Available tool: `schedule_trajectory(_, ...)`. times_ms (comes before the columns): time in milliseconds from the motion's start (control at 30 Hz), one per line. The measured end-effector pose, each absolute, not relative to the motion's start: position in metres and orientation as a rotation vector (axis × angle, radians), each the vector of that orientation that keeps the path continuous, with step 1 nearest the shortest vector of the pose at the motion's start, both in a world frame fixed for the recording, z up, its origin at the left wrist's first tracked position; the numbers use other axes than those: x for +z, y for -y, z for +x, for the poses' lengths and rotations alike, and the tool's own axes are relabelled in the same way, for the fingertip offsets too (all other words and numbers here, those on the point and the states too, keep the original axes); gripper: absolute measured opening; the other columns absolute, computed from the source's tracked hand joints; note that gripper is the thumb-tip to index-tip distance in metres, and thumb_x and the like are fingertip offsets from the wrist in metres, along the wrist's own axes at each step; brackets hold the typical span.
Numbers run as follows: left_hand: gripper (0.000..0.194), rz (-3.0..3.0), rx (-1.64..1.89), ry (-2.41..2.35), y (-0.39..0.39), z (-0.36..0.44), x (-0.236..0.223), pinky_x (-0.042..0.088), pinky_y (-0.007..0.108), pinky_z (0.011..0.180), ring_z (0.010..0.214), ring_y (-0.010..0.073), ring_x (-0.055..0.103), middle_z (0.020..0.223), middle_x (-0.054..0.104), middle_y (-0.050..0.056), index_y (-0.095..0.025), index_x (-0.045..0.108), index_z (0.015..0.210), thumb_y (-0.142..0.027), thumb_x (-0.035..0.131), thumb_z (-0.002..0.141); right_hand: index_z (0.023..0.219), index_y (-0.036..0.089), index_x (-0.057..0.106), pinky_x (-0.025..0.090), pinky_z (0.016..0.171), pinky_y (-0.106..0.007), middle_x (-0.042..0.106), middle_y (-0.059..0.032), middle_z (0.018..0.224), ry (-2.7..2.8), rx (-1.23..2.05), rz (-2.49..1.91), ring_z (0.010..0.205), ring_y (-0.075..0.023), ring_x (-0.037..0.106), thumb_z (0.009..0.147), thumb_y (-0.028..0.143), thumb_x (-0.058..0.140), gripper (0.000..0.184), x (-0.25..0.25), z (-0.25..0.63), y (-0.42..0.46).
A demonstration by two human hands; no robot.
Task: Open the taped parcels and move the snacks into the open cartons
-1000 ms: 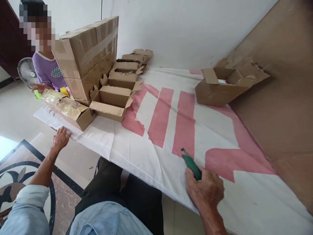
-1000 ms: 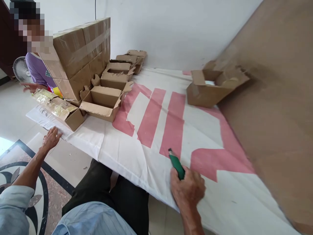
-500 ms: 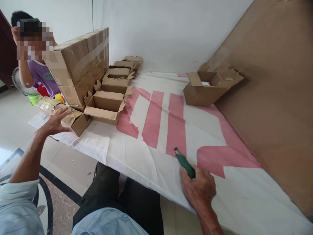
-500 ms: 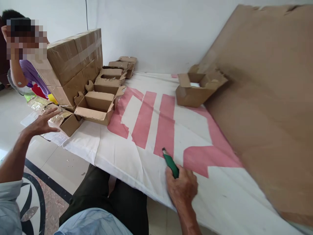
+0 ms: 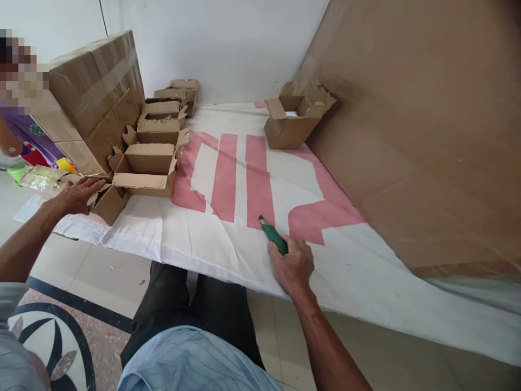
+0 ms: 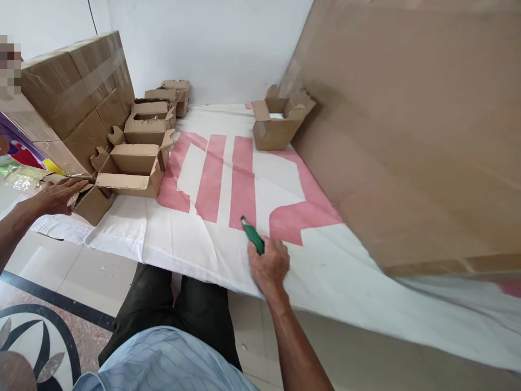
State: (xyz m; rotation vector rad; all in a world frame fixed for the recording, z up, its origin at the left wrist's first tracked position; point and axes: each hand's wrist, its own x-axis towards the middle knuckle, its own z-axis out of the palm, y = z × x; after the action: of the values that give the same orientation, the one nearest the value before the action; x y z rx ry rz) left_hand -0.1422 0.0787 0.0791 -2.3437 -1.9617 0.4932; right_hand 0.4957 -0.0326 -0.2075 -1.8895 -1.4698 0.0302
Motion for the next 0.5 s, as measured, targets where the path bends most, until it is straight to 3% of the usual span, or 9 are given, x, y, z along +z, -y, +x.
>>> schedule_trajectory(100, 0.109, -2.348, 0.481, 1.961, -0.072, -0.136, 0.083, 0.047, 0.070, 0.127, 0.159, 0.0526, 0.051, 0.180, 0.052, 0.018, -0.020, 0.061, 0.166, -0.024, 0.102, 0.065, 0.108, 0.019, 0.078, 0.053, 0.093, -0.052, 0.074, -0.0177, 0.101, 1.463, 0.027, -1.879, 0.099, -0.0370, 0.061, 0.092, 0.046, 0.059, 0.038, -0.207, 0.495, 0.032)
schedule_trajectory(233, 0.100, -2.507, 0.412, 1.844, -0.047, -0.112, 0.086, 0.046, 0.065, 0.126, 0.154, 0.0473, 0.055, 0.173, 0.058, 0.019, -0.019, 0.051, 0.173, -0.044, 0.089, 0.084, 0.108, 0.020, 0.078, 0.052, 0.091, -0.049, 0.074, -0.0160, 0.099, 1.446, 0.007, -1.885, 0.098, -0.0364, 0.061, 0.092, 0.045, 0.061, 0.035, -0.207, 0.493, 0.031)
schedule_trajectory(333, 0.104, -2.640, 0.358, 1.734, -0.027, -0.069, 0.081, 0.046, 0.059, 0.124, 0.152, 0.0457, 0.058, 0.171, 0.058, 0.019, -0.024, 0.049, 0.175, -0.048, 0.086, 0.081, 0.110, 0.020, 0.078, 0.052, 0.092, -0.049, 0.074, -0.0157, 0.100, 1.432, -0.006, -1.885, 0.099, -0.0363, 0.062, 0.093, 0.045, 0.060, 0.036, -0.208, 0.493, 0.029)
schedule_trajectory(500, 0.092, -2.827, 0.080, 1.480, -0.013, 0.039, 0.057, 0.046, 0.059, 0.120, 0.141, 0.0443, 0.063, 0.153, 0.066, 0.019, -0.023, 0.056, 0.167, -0.049, 0.086, 0.083, 0.111, 0.020, 0.078, 0.054, 0.093, -0.051, 0.074, -0.0161, 0.100, 1.422, 0.020, -1.862, 0.100, -0.0368, 0.063, 0.093, 0.047, 0.060, 0.038, -0.207, 0.492, 0.028)
